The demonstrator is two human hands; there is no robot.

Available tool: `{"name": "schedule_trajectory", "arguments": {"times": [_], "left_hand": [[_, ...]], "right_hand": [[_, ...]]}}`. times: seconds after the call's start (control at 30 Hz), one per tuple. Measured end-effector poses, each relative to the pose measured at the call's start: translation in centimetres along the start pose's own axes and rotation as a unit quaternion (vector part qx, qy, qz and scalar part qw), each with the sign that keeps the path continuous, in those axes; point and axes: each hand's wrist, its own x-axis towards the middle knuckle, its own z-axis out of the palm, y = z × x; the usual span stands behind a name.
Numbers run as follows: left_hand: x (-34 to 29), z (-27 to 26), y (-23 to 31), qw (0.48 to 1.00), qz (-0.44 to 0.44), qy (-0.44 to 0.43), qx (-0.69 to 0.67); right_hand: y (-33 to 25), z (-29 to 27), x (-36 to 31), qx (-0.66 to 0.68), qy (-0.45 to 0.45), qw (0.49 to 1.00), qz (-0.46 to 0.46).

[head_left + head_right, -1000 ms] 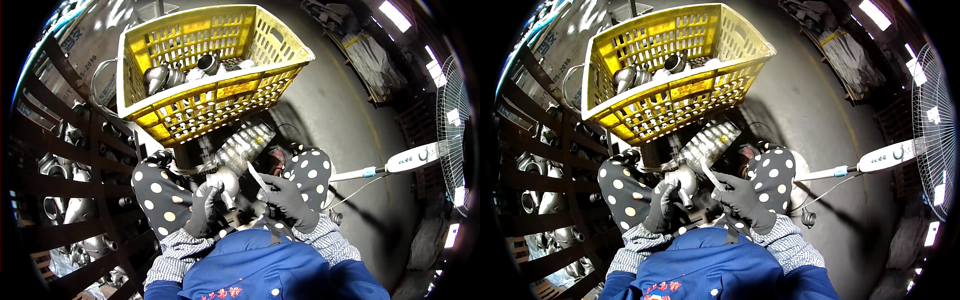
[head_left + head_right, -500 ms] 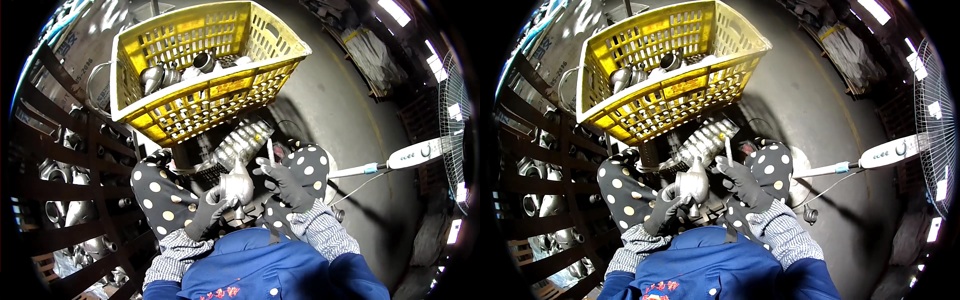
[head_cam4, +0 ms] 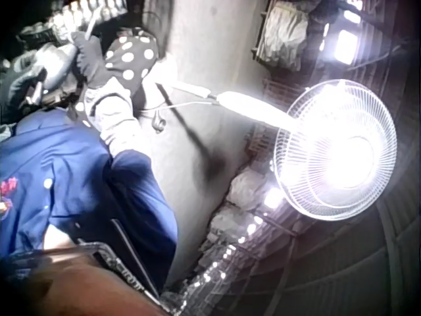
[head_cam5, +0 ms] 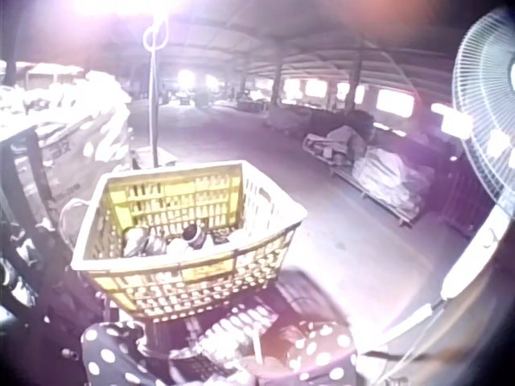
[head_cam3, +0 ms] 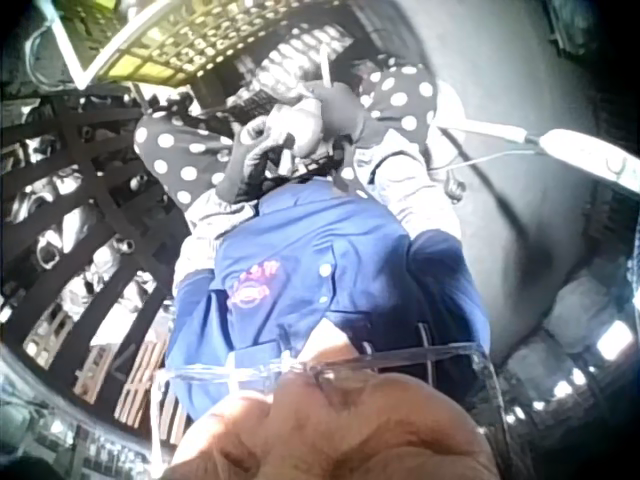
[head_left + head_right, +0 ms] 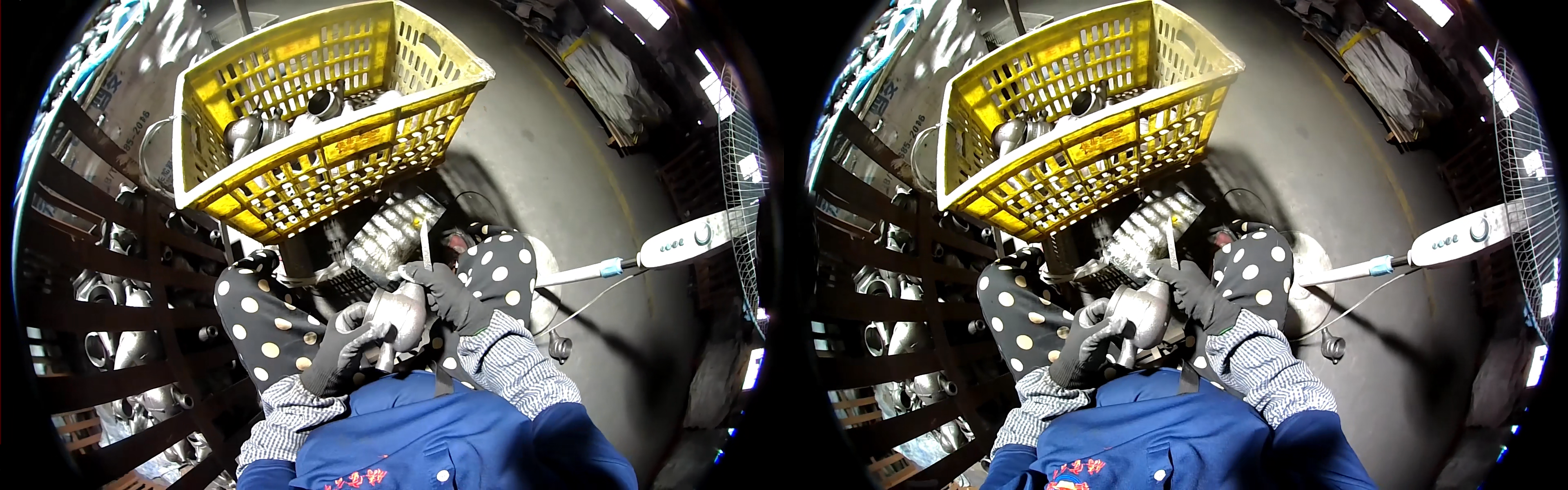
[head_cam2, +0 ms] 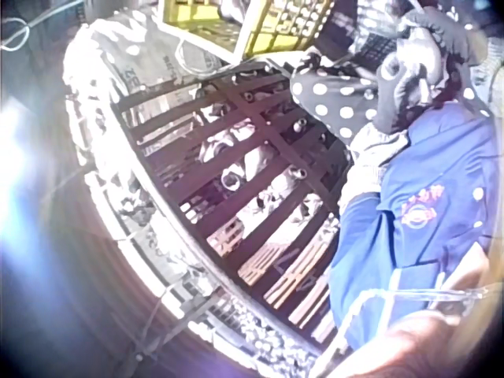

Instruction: The person holds a metal elbow fitting and polishes its surface using a small tool, then switches to another fitting from a yellow basket and repeats the process. They also use a flat metal plate to work on the edges of the fittings.

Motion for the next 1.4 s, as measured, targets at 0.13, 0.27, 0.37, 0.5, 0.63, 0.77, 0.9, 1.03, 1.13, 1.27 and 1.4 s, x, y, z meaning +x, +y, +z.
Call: {"name": "schedule_trajectory", "arguments": {"times": [0.13,0.27,0.37,0.5,0.63,0.77,0.9,1.03,1.13,1.27,1.4], "left_hand": [[-1.5,1.1,2.2,0.998,0.066,0.009,-0.004],[-1.1,-0.3,3.2,0.862,0.250,-0.013,0.441],[-1.3,1.2,5.4,0.689,0.266,-0.075,0.670],[-0.5,1.7,5.4,0.655,0.271,-0.094,0.699],[-0.6,1.4,4.5,0.627,0.350,-0.061,0.693],[0.1,0.8,1.1,0.572,0.480,0.021,0.665],[-0.9,0.4,-0.4,0.529,0.459,0.049,0.712],[-1.2,-1.0,-0.5,0.584,0.408,0.043,0.701],[-0.5,0.2,1.0,0.615,0.433,0.110,0.650],[0.1,1.9,2.5,0.587,0.474,0.104,0.648],[1.4,2.3,2.3,0.595,0.462,0.091,0.651]], "right_hand": [[0.4,-0.5,-0.4,0.037,0.014,0.999,-0.026],[-0.7,0.3,-1.2,0.054,0.018,0.998,-0.040],[-0.4,0.2,-1.1,0.067,0.026,0.997,-0.017],[-1.3,0.9,-2.2,0.109,-0.023,0.994,0.014],[0.0,-0.3,-1.9,0.239,-0.059,0.969,0.027],[0.9,-0.6,-1.6,0.337,-0.147,0.927,0.070],[-3.0,2.2,-3.3,0.383,-0.188,0.900,0.094],[-6.1,2.5,-2.5,0.161,-0.270,0.942,-0.116],[-7.0,1.5,-1.0,-0.156,-0.353,0.859,-0.336],[-7.5,6.0,-5.9,0.272,0.058,0.960,0.044],[-1.3,-0.1,-1.8,0.370,-0.138,0.915,0.082]]}}
